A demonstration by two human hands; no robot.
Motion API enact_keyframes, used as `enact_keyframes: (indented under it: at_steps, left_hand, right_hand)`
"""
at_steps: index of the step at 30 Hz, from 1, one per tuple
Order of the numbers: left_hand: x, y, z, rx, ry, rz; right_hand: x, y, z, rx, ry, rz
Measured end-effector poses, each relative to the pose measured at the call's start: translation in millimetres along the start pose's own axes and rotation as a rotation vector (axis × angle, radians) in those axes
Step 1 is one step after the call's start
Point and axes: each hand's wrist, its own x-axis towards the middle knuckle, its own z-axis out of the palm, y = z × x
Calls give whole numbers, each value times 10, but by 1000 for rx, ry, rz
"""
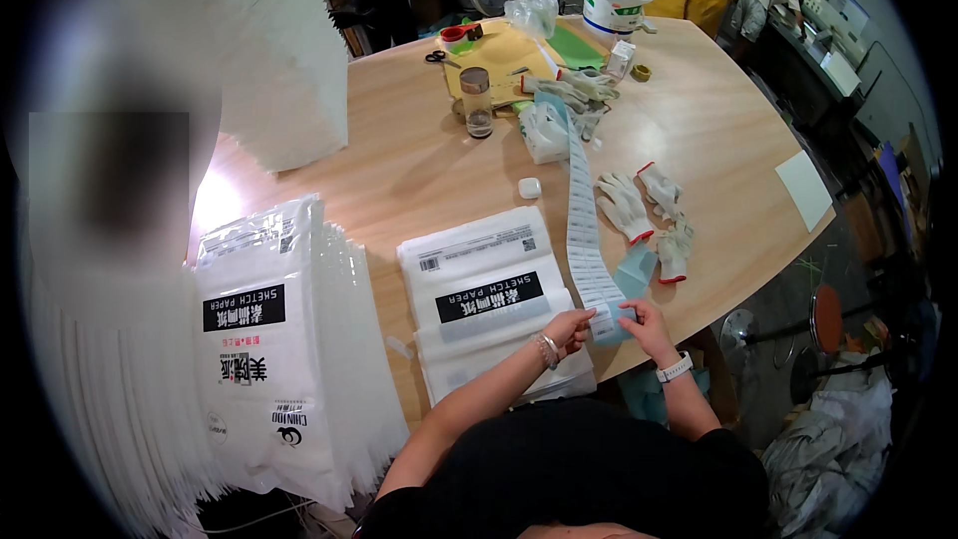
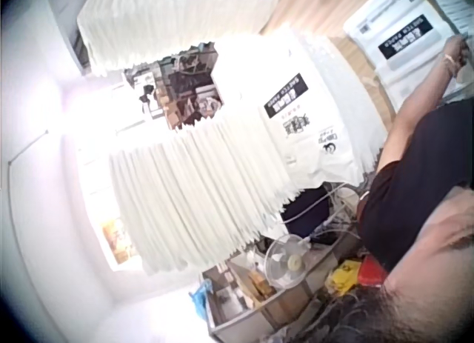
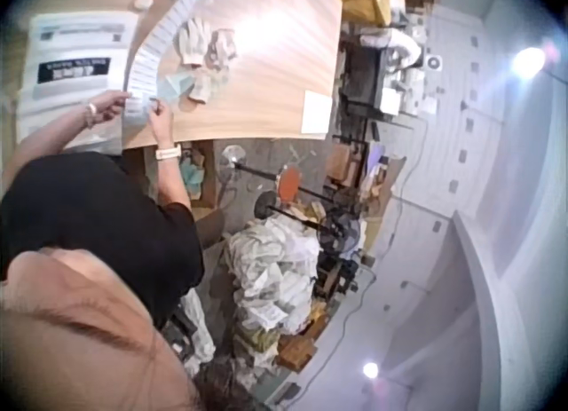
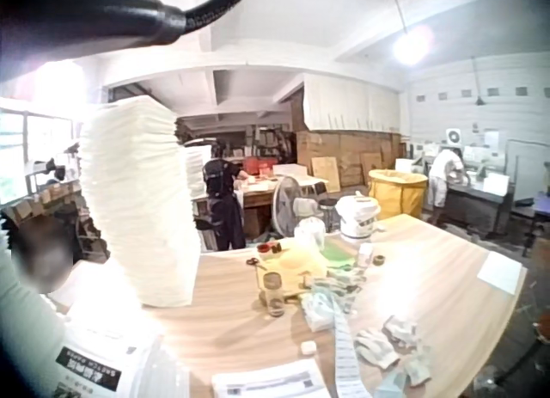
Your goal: The person applies shipping labels to a stack of white packages on a wooden table. They peel a label from a roll, place it on a package, and smooth it down, repeating this process for multiple items.
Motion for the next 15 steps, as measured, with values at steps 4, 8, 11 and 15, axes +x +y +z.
enact_keyframes:
  at_steps: [4,8,11,15]
  left_hand:
    - [20,90,200,99,61,50]
    - [31,114,231,241,103,79]
    - [91,108,144,254,96,63]
    - [99,81,141,260,53,51]
  right_hand:
    - [-36,-286,91,-602,117,-431]
    - [-14,-374,142,-723,126,-521]
    - [-7,-386,176,-749,111,-536]
    - [-58,-468,258,-771,170,-502]
